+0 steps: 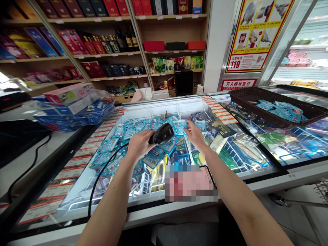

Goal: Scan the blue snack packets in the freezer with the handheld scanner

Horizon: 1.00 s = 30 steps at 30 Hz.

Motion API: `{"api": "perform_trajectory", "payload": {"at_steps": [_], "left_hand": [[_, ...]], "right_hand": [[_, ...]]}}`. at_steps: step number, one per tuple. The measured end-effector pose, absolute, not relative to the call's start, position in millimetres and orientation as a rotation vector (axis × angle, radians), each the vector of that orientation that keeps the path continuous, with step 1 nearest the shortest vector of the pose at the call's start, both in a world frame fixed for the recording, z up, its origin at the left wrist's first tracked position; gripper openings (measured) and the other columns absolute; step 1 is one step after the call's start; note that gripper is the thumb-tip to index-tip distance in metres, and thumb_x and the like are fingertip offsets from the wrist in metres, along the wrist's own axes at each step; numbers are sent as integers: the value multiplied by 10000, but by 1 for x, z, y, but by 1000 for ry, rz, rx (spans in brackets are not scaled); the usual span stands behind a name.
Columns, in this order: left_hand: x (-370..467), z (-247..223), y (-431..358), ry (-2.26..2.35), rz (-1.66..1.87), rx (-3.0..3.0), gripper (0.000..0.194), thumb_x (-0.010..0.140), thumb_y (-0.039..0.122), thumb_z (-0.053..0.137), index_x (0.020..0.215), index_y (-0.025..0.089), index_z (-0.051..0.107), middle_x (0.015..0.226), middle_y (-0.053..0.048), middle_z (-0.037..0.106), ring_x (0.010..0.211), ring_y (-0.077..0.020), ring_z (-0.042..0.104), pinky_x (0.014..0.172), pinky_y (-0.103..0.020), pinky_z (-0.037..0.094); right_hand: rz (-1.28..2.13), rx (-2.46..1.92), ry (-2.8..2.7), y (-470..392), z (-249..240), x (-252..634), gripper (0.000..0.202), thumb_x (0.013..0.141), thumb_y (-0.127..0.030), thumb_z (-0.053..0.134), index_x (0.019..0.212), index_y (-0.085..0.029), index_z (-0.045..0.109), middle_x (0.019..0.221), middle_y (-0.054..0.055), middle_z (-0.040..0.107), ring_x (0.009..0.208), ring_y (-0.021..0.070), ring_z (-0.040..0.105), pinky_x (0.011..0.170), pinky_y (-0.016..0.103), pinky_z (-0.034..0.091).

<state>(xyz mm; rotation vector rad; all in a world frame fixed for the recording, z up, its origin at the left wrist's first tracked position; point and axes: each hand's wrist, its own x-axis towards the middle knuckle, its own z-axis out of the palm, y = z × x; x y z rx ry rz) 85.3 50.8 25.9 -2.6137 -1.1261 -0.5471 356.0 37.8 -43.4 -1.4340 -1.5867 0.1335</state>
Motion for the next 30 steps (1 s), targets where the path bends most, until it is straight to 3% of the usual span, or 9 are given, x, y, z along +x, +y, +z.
{"api": "perform_trajectory", "payload": {"at_steps": [12, 19, 30], "left_hand": [[85, 28, 49, -1136, -526, -2644, 314, 793, 290, 530, 1101, 235, 557, 989, -53, 659, 961, -223, 580, 722, -311, 438], [86, 28, 50, -1148, -526, -2625, 311, 794, 291, 518, 1097, 236, 561, 977, -49, 659, 937, -222, 585, 712, -306, 435], [84, 21, 55, -1182, -533, -2568, 312, 788, 306, 524, 1087, 233, 571, 977, -63, 658, 934, -232, 588, 695, -307, 433]], "right_hand": [[142, -1446, -1598, 35, -41, 354, 450, 846, -384, 456, 1258, -205, 432, 892, 54, 631, 720, 195, 597, 683, 348, 489], [64, -1561, -1519, 33, -34, 362, 539, 828, -343, 437, 1335, -192, 335, 892, 57, 618, 695, 189, 577, 687, 344, 471], [-169, -2016, -1215, 30, -45, 401, 483, 804, -350, 442, 1233, -129, 451, 918, 129, 622, 893, 282, 554, 777, 391, 414]]}}
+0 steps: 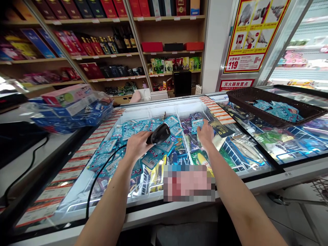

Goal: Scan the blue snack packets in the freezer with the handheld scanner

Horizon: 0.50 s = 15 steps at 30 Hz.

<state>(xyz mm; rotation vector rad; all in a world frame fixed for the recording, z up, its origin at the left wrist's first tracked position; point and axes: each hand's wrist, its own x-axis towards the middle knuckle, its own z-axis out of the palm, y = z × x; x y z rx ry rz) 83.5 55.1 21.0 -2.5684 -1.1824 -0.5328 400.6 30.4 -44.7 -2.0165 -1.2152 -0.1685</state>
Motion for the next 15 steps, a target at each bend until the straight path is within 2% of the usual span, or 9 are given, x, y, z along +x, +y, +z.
{"api": "perform_trajectory", "payload": {"at_steps": [3, 7, 10, 15], "left_hand": [[83, 20, 56, -1186, -530, -2554, 309, 785, 312, 533, 1083, 239, 571, 986, -58, 657, 931, -232, 587, 702, -313, 434], [82, 19, 58, -1160, -525, -2544, 311, 784, 320, 544, 1084, 240, 567, 977, -47, 658, 921, -234, 590, 688, -317, 429], [81, 18, 58, -1175, -528, -2525, 315, 786, 336, 547, 1085, 241, 566, 976, -49, 657, 916, -234, 592, 673, -312, 423], [77, 20, 59, -1254, -552, -2468, 305, 792, 355, 539, 1073, 240, 572, 964, -53, 656, 915, -240, 592, 660, -310, 410]], "right_hand": [[-291, -2060, -1288, 30, -49, 399, 524, 789, -451, 498, 1195, -119, 505, 1041, 188, 587, 1027, 329, 487, 846, 445, 384], [-320, -2112, -1389, 28, -51, 396, 584, 748, -580, 537, 1159, -165, 559, 1091, 210, 568, 1040, 374, 457, 809, 509, 380], [-336, -2139, -1410, 27, -51, 394, 541, 750, -571, 550, 1148, -204, 564, 1128, 184, 566, 1014, 358, 477, 799, 520, 382], [-331, -2214, -1381, 29, -51, 395, 520, 810, -489, 498, 1231, -186, 514, 1226, 198, 525, 1070, 382, 456, 819, 545, 370]]}}
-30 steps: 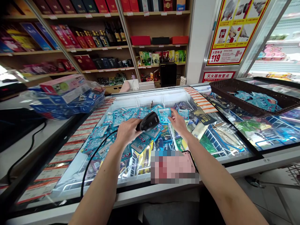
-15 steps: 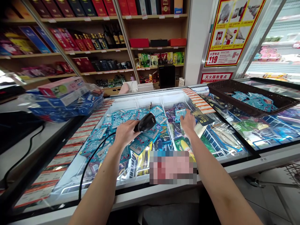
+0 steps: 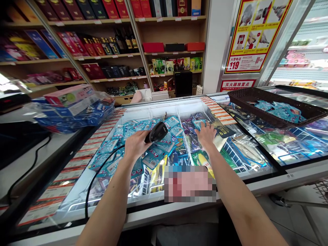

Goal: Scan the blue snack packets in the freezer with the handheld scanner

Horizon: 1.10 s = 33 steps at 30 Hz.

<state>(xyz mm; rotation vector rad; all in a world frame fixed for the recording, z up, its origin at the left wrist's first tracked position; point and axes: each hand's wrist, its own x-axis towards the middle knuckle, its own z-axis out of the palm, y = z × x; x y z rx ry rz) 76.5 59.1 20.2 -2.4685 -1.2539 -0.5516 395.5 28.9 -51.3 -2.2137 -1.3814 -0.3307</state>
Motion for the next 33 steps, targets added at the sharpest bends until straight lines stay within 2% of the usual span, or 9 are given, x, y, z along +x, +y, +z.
{"api": "perform_trajectory", "payload": {"at_steps": [4, 7, 9, 12, 18, 22, 26, 29, 33], "left_hand": [[71, 21, 62, -1313, -592, -2425, 299, 795, 347, 531, 1066, 227, 567, 943, -59, 657, 934, -247, 583, 674, -308, 403], [68, 20, 64, -1371, -604, -2393, 303, 790, 345, 535, 1066, 224, 562, 968, -62, 655, 971, -252, 573, 681, -308, 404], [67, 19, 64, -1403, -605, -2375, 301, 789, 357, 535, 1059, 227, 563, 971, -60, 655, 980, -253, 571, 676, -307, 405], [68, 19, 64, -1413, -574, -2386, 305, 793, 373, 530, 1061, 232, 566, 959, -60, 655, 966, -252, 574, 662, -306, 406], [69, 20, 64, -1366, -537, -2416, 304, 796, 347, 528, 1072, 224, 562, 935, -64, 656, 949, -251, 577, 662, -313, 407], [67, 20, 64, -1368, -571, -2408, 305, 787, 337, 543, 1071, 226, 560, 934, -60, 656, 939, -248, 578, 662, -309, 408], [65, 21, 64, -1365, -582, -2415, 299, 787, 336, 545, 1064, 226, 563, 927, -58, 656, 922, -245, 583, 669, -310, 415], [65, 21, 64, -1353, -569, -2414, 296, 795, 347, 533, 1062, 223, 562, 929, -65, 655, 922, -247, 584, 676, -312, 415], [65, 19, 64, -1348, -557, -2407, 292, 801, 352, 525, 1063, 229, 557, 928, -60, 654, 918, -251, 581, 664, -315, 412]], "right_hand": [[-352, -2226, -1376, 32, -56, 399, 527, 837, -420, 447, 1301, -171, 458, 1366, 189, 418, 1189, 397, 375, 882, 579, 328], [-400, -2204, -1424, 34, -56, 396, 569, 843, -414, 418, 1349, -154, 404, 1434, 175, 334, 1296, 386, 255, 968, 619, 227], [-434, -2128, -1508, 35, -53, 389, 579, 859, -436, 379, 1367, -159, 381, 1452, 146, 316, 1333, 352, 208, 1021, 611, 152], [-451, -1951, -1661, 36, -46, 374, 542, 897, -442, 304, 1362, -179, 394, 1450, 94, 339, 1350, 273, 219, 1084, 530, 107], [-190, -1711, -1939, 51, -43, 354, 594, 909, -482, 279, 1396, -147, 343, 1439, 92, 360, 1309, 220, 328, 1063, 371, 269], [-53, -1735, -1973, 71, -42, 346, 644, 903, -528, 267, 1405, -129, 317, 1405, 113, 408, 1243, 256, 412, 1003, 380, 334], [-19, -1898, -1857, 96, -43, 337, 694, 869, -595, 296, 1356, -111, 401, 1263, 146, 542, 1155, 301, 465, 959, 411, 349], [-5, -2002, -1701, 112, -45, 332, 762, 824, -667, 314, 1307, -97, 464, 1186, 188, 572, 1155, 317, 452, 947, 426, 342], [35, -1978, -1585, 121, -50, 333, 618, 740, -658, 495, 1108, -180, 629, 1109, 149, 604, 1125, 304, 470, 938, 413, 348]]}}
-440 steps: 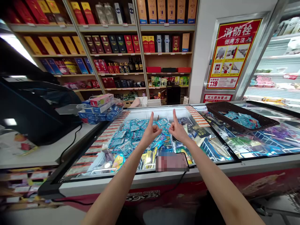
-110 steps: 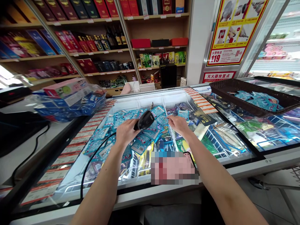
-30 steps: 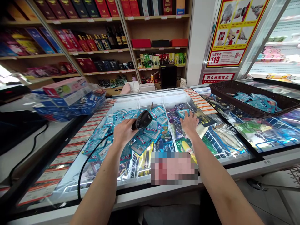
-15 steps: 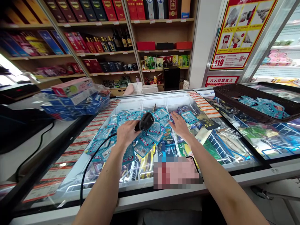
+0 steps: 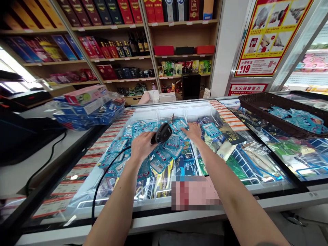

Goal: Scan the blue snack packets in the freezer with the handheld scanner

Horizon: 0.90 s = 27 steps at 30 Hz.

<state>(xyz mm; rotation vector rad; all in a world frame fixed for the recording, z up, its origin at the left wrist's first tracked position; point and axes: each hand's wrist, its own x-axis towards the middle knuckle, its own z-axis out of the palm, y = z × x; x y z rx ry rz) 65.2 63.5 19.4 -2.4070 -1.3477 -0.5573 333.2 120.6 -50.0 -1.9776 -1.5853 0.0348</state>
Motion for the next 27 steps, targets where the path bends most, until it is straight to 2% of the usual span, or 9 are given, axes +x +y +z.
{"api": "perform_trajectory", "payload": {"at_steps": [3, 6, 11, 14, 21, 27], "left_hand": [[66, 19, 63, -1340, -550, -2410, 291, 793, 337, 536, 1062, 229, 557, 924, -56, 653, 918, -250, 581, 663, -316, 413], [66, 20, 63, -1320, -557, -2420, 292, 789, 330, 542, 1061, 224, 559, 917, -56, 655, 914, -249, 584, 662, -318, 411], [68, 21, 63, -1287, -613, -2432, 283, 780, 320, 553, 1047, 226, 567, 903, -53, 659, 906, -247, 590, 656, -318, 403], [70, 21, 62, -1249, -648, -2426, 286, 778, 315, 554, 1051, 230, 565, 910, -44, 660, 905, -242, 589, 652, -316, 398], [74, 23, 60, -1179, -628, -2436, 285, 788, 319, 533, 1059, 233, 563, 929, -44, 656, 890, -230, 584, 648, -308, 392], [74, 24, 60, -1189, -600, -2451, 295, 782, 297, 531, 1067, 228, 568, 947, -60, 652, 915, -228, 582, 664, -303, 408]], "right_hand": [[145, -1872, -1434, 119, -54, 338, 472, 661, -584, 624, 937, -205, 674, 1024, 103, 632, 1030, 278, 530, 913, 410, 378], [373, -1646, -1269, 114, -54, 344, 404, 622, -524, 666, 861, -198, 648, 938, 79, 652, 915, 255, 586, 832, 406, 443], [584, -1458, -1230, 94, -46, 354, 369, 700, -530, 589, 876, -208, 556, 728, 31, 659, 691, 221, 647, 607, 356, 515], [665, -1355, -1213, 76, -44, 362, 386, 723, -544, 569, 929, -228, 487, 643, 2, 636, 646, 234, 661, 535, 357, 524], [726, -1165, -1062, 52, -54, 375, 402, 718, -571, 575, 924, -258, 429, 740, 18, 661, 778, 253, 677, 709, 431, 558], [704, -1333, -1040, 57, -57, 374, 456, 797, -543, 464, 1111, -230, 358, 909, 88, 675, 839, 269, 670, 732, 471, 544]]}}
